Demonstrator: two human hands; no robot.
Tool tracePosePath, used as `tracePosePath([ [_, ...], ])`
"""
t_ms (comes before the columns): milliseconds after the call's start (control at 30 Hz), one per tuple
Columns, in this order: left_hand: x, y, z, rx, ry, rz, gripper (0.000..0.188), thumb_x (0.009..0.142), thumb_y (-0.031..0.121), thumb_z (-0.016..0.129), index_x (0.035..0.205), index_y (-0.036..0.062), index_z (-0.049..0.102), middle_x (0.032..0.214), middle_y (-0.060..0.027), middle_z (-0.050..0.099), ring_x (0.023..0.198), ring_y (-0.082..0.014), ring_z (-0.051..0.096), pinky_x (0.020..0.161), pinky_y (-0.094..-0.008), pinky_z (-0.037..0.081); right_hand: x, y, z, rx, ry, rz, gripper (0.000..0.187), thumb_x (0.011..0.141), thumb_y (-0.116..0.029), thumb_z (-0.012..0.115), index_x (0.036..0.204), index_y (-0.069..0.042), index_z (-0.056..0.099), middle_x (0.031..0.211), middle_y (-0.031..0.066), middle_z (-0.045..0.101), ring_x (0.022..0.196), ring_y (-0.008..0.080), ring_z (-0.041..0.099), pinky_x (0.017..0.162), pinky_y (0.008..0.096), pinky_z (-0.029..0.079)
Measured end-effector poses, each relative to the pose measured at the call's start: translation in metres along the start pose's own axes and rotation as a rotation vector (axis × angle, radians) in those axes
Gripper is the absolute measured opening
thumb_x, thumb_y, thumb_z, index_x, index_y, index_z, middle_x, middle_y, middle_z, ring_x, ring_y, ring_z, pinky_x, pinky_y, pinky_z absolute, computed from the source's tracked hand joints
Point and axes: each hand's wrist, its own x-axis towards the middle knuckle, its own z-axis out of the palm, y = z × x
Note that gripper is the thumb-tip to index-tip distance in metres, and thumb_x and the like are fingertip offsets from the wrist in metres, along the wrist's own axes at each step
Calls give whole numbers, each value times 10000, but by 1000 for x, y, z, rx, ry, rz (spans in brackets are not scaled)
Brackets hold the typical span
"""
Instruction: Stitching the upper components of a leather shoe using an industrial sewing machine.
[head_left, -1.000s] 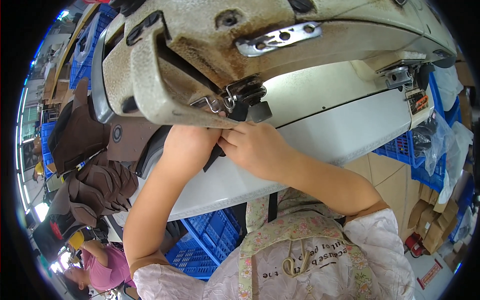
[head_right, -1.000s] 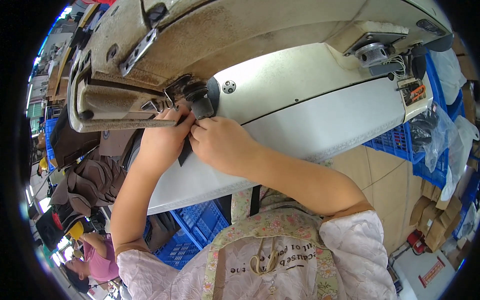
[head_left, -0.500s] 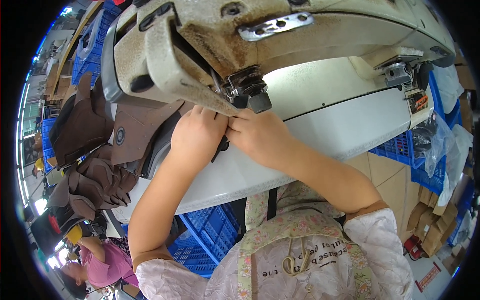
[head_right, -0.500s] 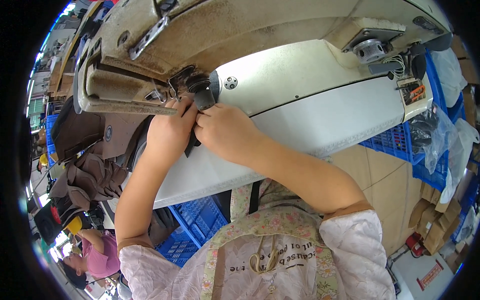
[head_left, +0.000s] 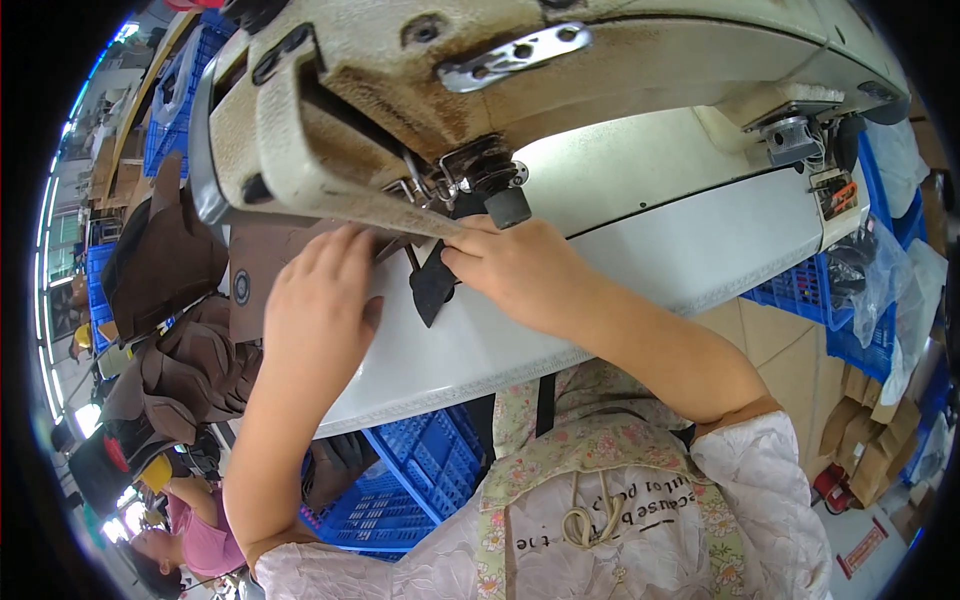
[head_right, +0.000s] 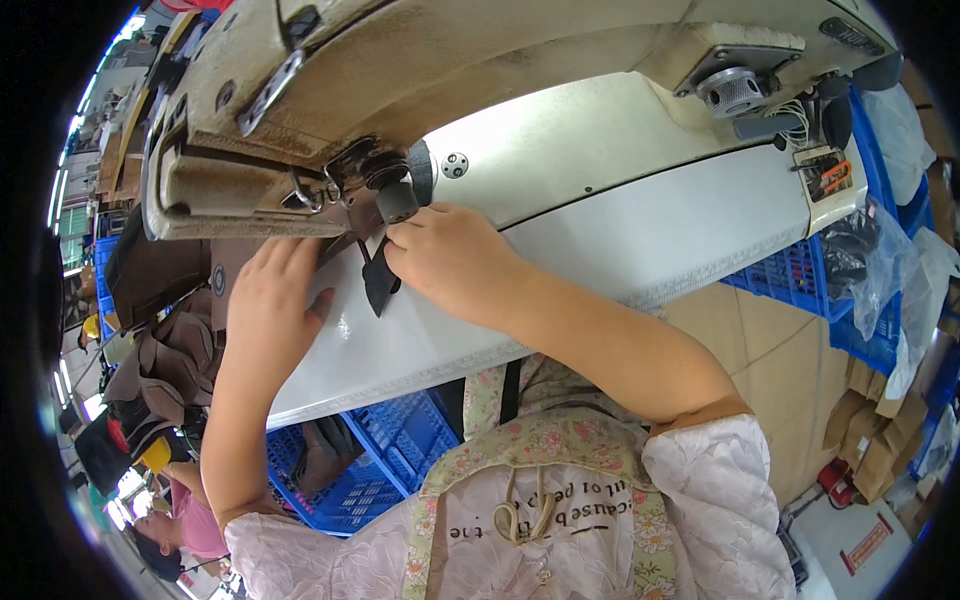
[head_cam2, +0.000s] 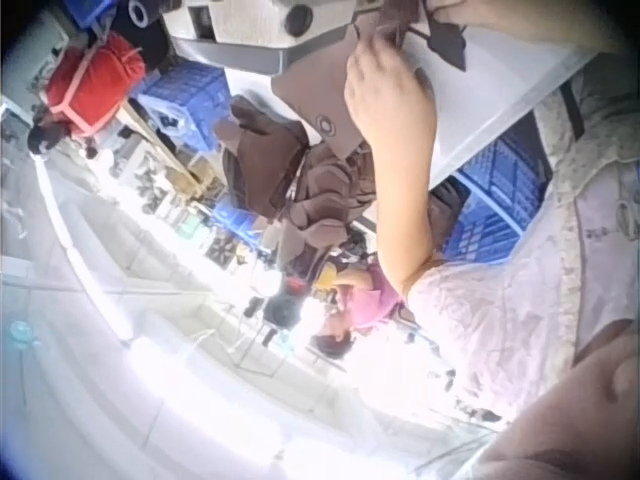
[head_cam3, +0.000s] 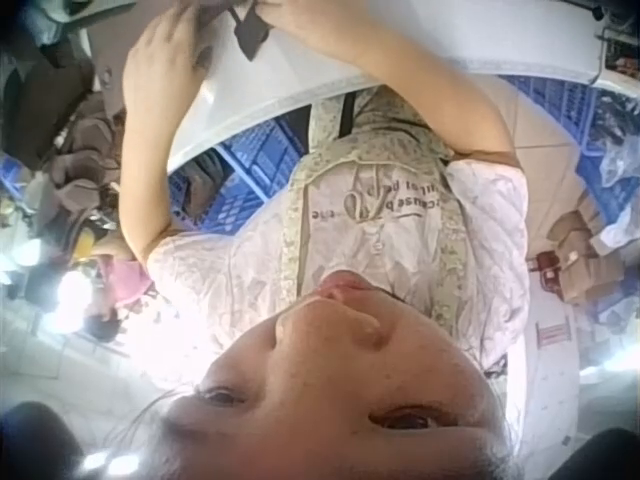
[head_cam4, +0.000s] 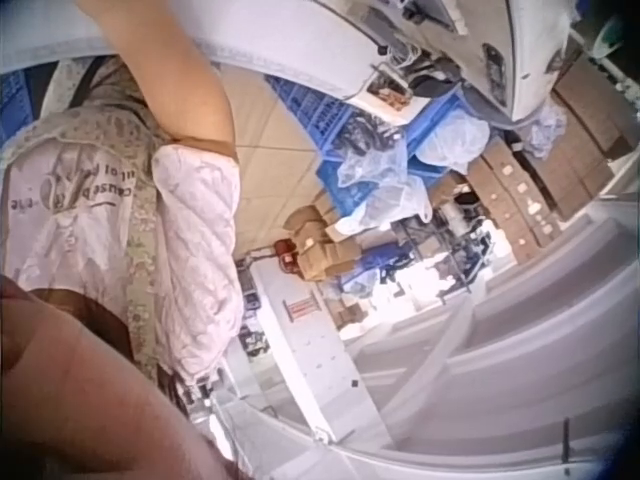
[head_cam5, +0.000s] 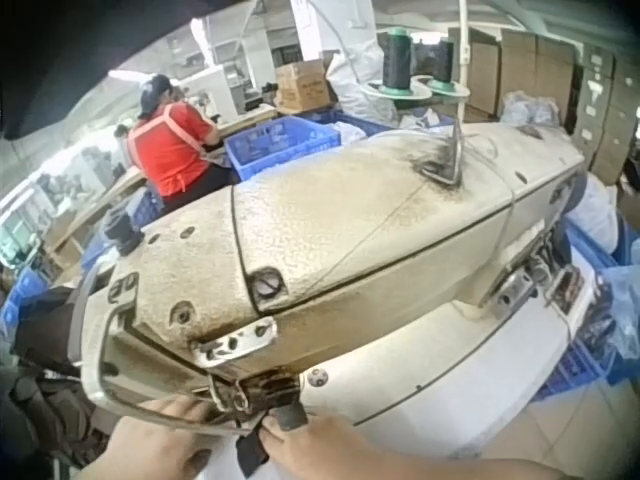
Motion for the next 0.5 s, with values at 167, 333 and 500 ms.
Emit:
tracePosePath([
  [167, -12, -6, 10, 139, 19, -123, 472, 723, 35, 706, 1188, -11, 643, 1280, -137, 603, 1243, -315, 549, 1015, -428, 459, 1, -1, 2, -13, -27, 9, 228, 806, -97, 621, 1022, -61, 682, 1010, 10, 649, 1050, 162, 637, 651, 291, 569],
  [333, -9, -11, 23, 227, 91, -46, 461, 762, 40, 649, 1221, 2, 632, 1279, -129, 604, 1220, -302, 560, 1012, -423, 459, 3, -3, 2, -1, -16, 18, 183, 794, -95, 623, 968, -57, 666, 980, 13, 638, 1027, 163, 638, 626, 295, 564],
  [500, 6, -5, 22, 151, 153, 47, 734, 696, -105, 580, 1411, 49, 523, 1282, -140, 605, 1214, -337, 552, 1008, -439, 452, 4, -5, 3, 15, 23, 24, 127, 784, -95, 623, 905, -58, 643, 944, 23, 620, 973, 168, 640, 610, 306, 559],
])
